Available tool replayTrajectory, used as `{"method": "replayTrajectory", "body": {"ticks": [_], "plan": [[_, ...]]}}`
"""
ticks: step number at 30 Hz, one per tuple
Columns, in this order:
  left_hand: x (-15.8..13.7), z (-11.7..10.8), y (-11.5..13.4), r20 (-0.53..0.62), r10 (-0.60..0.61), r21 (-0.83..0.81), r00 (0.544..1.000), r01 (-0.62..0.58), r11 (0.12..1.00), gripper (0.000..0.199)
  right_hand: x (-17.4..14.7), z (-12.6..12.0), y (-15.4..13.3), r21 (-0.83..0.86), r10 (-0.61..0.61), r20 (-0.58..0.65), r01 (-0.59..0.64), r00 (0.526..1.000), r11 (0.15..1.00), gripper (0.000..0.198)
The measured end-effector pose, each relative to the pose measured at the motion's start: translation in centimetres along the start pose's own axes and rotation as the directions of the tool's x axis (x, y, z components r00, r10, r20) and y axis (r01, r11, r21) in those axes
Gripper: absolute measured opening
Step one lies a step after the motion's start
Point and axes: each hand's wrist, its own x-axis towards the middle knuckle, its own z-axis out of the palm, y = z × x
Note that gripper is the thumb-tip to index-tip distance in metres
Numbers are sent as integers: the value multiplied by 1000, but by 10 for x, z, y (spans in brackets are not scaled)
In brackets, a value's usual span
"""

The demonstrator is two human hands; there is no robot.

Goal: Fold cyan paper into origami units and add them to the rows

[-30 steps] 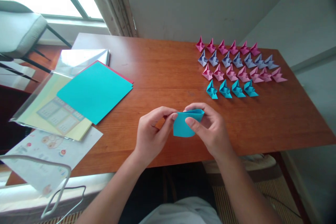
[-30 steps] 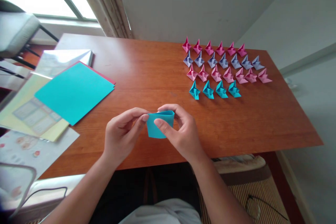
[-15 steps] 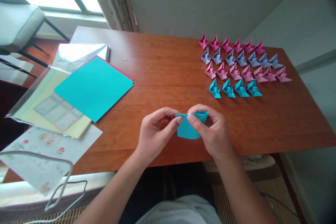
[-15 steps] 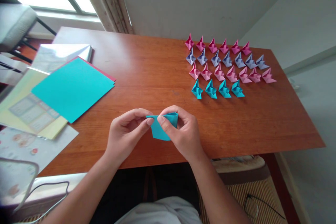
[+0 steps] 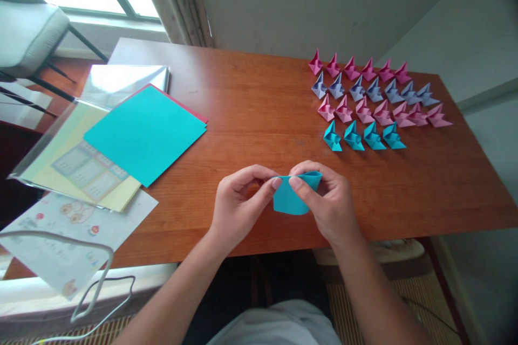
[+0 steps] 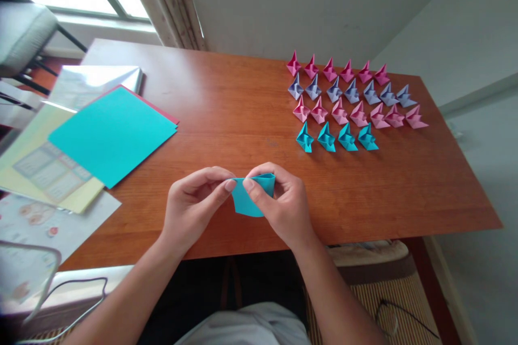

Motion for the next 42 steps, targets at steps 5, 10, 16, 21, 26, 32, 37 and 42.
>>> {"method": "replayTrajectory", "body": {"ticks": [5, 10, 16, 21, 26, 32, 37, 42], "plan": [[1, -1, -1, -2, -2, -8, 1000, 2, 1000, 5, 0, 0, -2, -7, 5, 1, -5, 1000, 1000, 8], [2, 0, 0, -15, 11, 37, 1000, -11, 999, 4, 0, 0, -2, -21, -6, -3, 6, 1000, 1000, 8], [1, 1, 0, -11, 15, 43, 1000, -15, 999, 4, 1, 0, -1, -21, -12, 2, 12, 1000, 1000, 8], [1, 0, -1, -15, 6, 38, 1000, -5, 999, 4, 0, -1, -2, -18, -11, -1, 11, 1000, 1000, 7], [0, 0, -1, -12, 5, 42, 1000, -5, 999, 3, 0, 0, -1, -6, -3, -5, 3, 1000, 1000, 7], [0, 0, 1, -23, -16, 6, 1000, 16, 1000, 3, 1, 0, -2, -13, -3, -2, 3, 1000, 1000, 7], [1, 5, 2, 0, -134, -156, 991, 133, 979, 5, -1, 1, -4, -10, -25, -5, 25, 1000, 1000, 8], [-1, 5, 4, -20, -89, -100, 996, 87, 991, 7, 0, 2, -5, -22, -51, 13, 51, 999, 998, 5]]}}
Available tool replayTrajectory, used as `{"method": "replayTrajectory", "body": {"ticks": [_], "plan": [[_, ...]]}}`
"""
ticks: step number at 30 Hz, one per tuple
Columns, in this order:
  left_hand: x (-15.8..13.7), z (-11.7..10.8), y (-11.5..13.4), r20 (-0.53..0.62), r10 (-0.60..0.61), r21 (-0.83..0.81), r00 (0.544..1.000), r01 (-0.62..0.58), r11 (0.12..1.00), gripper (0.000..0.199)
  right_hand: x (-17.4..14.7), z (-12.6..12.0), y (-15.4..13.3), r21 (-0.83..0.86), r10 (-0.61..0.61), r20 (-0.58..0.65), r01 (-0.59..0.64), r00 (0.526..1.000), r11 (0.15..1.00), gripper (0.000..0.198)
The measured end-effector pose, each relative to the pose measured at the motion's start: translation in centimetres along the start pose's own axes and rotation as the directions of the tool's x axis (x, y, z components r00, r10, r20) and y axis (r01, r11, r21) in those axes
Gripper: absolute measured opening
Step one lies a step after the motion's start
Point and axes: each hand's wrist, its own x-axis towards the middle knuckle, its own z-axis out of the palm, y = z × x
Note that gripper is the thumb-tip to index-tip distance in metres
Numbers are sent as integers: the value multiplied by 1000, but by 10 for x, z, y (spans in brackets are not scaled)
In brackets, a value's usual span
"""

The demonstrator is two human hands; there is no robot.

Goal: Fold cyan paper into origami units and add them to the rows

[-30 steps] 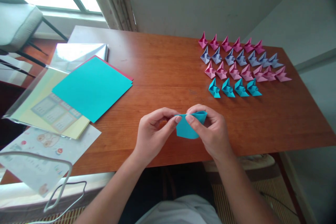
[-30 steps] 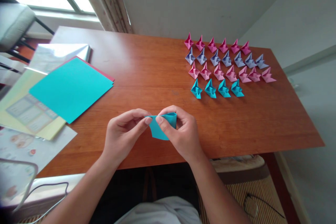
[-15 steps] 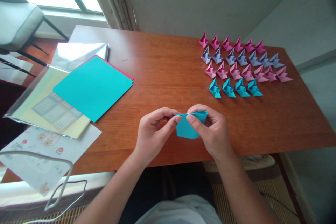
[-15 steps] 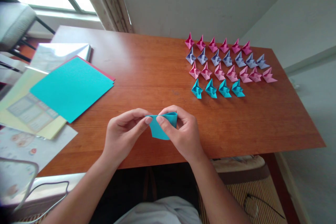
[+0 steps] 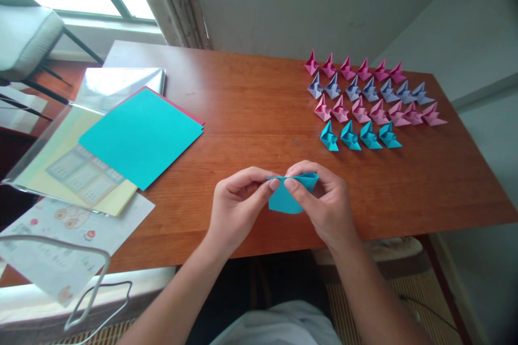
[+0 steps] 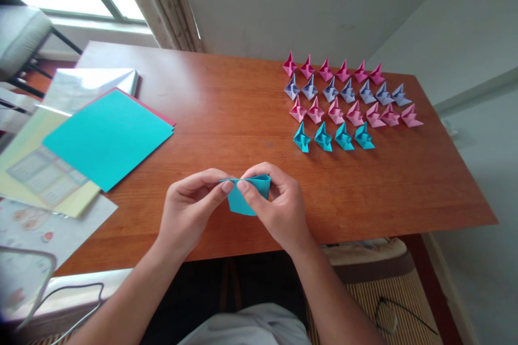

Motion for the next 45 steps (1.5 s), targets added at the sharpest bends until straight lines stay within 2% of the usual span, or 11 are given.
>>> {"method": "replayTrajectory", "body": {"ticks": [3, 8, 12, 15, 19, 28, 35, 38, 41, 43, 45], "plan": [[-1, -6, 6, 0, 184, 240, 983, -178, 954, 2, 3, -5, -3, -48, -101, -12, 100, 995, 994, 13], [0, -17, 21, 118, 438, 589, 891, -417, 692, 9, 3, -20, -15, -194, -360, -118, 334, 925, 922, 37], [-1, -18, 29, 249, 549, 676, 798, -549, 491, 14, 2, -27, -21, -361, -459, 109, 466, 882, 808, 62], [-4, -17, 33, 324, 576, 700, 751, -600, 388, 17, 5, -29, -20, -464, -483, 278, 557, 830, 689, 76], [-7, -17, 35, 399, 568, 739, 720, -619, 267, 19, 7, -32, -19, -515, -511, 328, 604, 795, 608, 81], [-7, -15, 32, 445, 581, 756, 682, -633, 164, 17, 9, -29, -20, -525, -481, 390, 618, 785, 585, 84], [-9, -10, 36, 548, 562, 755, 620, -656, -13, 13, 13, -20, -23, -658, -341, 454, 568, 823, 495, 80], [-9, -7, 36, 574, 550, 741, 607, -670, -34, 10, 13, -14, -27, -739, -270, 433, 510, 860, 440, 72], [-9, -7, 36, 552, 542, 754, 634, -656, 0, 9, 14, -14, -30, -761, -264, 397, 476, 879, 441, 62], [-9, -8, 36, 486, 554, 775, 676, -626, 84, 12, 15, -17, -29, -729, -324, 309, 442, 894, 523, 56], [-8, -9, 37, 376, 566, 774, 734, -585, 243, 13, 16, -22, -25, -624, -348, 153, 363, 925, 692, 46]]}}
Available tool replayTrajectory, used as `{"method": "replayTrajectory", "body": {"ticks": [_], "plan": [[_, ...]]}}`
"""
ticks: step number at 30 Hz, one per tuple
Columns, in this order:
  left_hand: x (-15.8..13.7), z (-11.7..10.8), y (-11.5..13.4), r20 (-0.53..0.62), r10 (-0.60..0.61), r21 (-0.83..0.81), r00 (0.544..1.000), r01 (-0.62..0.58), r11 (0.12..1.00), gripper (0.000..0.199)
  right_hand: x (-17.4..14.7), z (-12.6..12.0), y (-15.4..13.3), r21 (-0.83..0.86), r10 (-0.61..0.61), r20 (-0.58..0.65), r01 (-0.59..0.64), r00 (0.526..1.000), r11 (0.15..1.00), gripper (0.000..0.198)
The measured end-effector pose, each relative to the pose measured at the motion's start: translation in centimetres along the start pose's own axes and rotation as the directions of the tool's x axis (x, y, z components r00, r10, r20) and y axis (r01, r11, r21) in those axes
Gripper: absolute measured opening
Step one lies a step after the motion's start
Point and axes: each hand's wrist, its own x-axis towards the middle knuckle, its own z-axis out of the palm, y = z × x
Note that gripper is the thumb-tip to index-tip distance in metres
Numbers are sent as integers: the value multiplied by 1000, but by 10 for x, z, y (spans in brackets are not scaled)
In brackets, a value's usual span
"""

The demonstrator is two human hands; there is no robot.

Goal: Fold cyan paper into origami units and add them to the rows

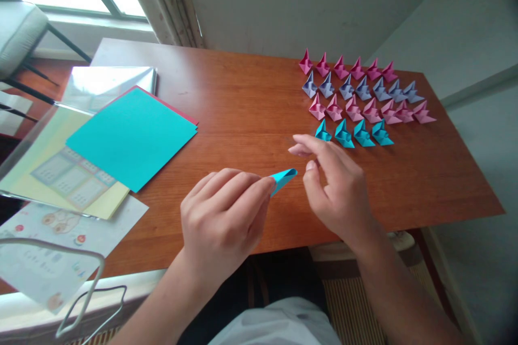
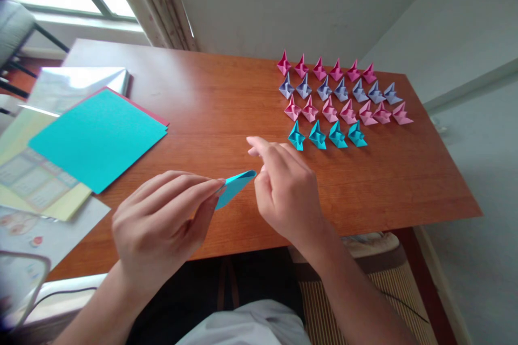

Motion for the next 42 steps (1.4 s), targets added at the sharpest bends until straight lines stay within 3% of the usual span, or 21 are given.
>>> {"method": "replayTrajectory", "body": {"ticks": [2, 5, 7, 9, 12, 16, 21, 32, 42], "plan": [[0, 0, -1, -29, -160, -171, 987, 152, 973, 10, -4, 3, 6, 269, 170, -37, -154, 985, 951, 32], [-3, 5, -5, 2, -429, -424, 903, 389, 818, 4, -13, 15, 12, 618, 320, 64, -289, 945, 731, 28], [-6, 11, -7, 60, -568, -544, 821, 504, 671, 4, -19, 24, 12, 714, 354, 138, -341, 925, 611, 35], [-9, 18, -8, 127, -646, -619, 753, 569, 542, 9, -24, 32, 10, 746, 395, 175, -383, 902, 544, 37], [-12, 26, -8, 188, -680, -664, 709, 602, 444, 12, -26, 40, 5, 754, 441, 194, -420, 877, 504, 32], [-13, 30, -7, 239, -688, -701, 685, 612, 366, 10, -24, 43, 1, 747, 488, 162, -429, 858, 508, 20], [-12, 31, -9, 292, -699, -722, 652, 630, 286, 13, -23, 43, 1, 716, 513, 144, -447, 846, 536, 19], [-13, 33, -10, 329, -689, -757, 646, 617, 218, 7, -23, 44, 2, 734, 524, 131, -437, 842, 519, 16], [-13, 34, -12, 327, -677, -770, 660, 601, 214, 2, -23, 43, 4, 767, 519, 125, -415, 845, 490, 11]]}}
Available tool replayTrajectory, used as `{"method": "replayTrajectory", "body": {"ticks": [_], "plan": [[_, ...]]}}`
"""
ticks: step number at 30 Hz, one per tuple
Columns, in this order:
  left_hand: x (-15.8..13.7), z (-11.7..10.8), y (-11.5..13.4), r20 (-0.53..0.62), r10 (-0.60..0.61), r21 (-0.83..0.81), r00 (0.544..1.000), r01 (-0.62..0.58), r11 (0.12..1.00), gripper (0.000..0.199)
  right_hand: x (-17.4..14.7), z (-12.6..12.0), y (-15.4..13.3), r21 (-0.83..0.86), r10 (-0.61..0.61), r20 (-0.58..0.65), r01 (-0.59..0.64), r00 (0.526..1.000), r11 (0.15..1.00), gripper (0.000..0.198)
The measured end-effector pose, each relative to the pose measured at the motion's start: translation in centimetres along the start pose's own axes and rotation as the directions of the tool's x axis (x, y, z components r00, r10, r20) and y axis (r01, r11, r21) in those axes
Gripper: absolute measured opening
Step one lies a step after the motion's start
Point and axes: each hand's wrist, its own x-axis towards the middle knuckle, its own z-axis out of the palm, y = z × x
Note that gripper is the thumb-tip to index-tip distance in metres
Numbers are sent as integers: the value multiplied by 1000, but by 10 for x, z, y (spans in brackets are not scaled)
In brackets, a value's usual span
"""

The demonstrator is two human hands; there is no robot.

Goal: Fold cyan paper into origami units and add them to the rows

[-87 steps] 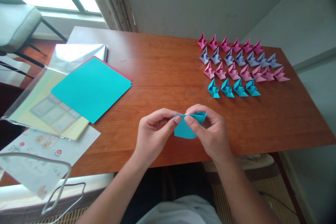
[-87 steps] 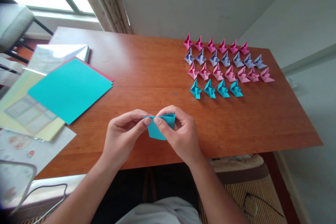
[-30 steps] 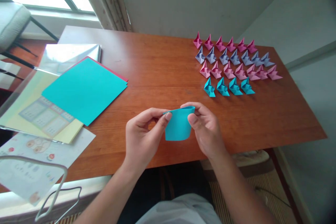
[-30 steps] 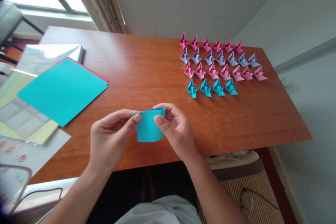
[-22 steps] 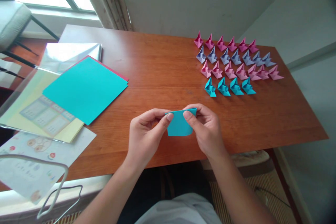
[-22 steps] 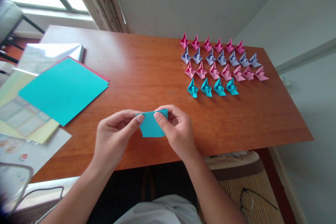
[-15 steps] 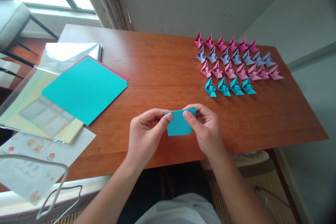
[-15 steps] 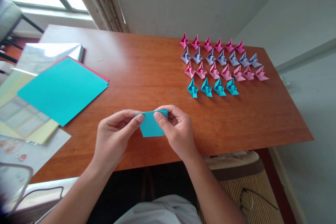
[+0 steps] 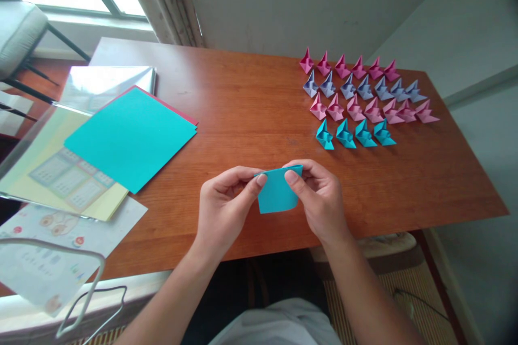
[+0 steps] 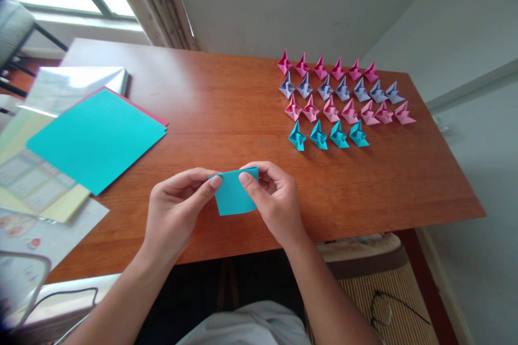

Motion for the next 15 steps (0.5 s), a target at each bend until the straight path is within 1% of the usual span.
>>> {"method": "replayTrajectory", "body": {"ticks": [6, 15], "plan": [[-1, 0, 0, -10, -2, 19, 1000, 2, 1000, 5, 0, -2, -1, 13, -16, -1, 16, 1000, 1000, 8], [-1, 0, 1, -17, -28, 25, 999, 29, 999, 6, 0, -1, -1, 7, 6, -10, -6, 1000, 1000, 11]]}}
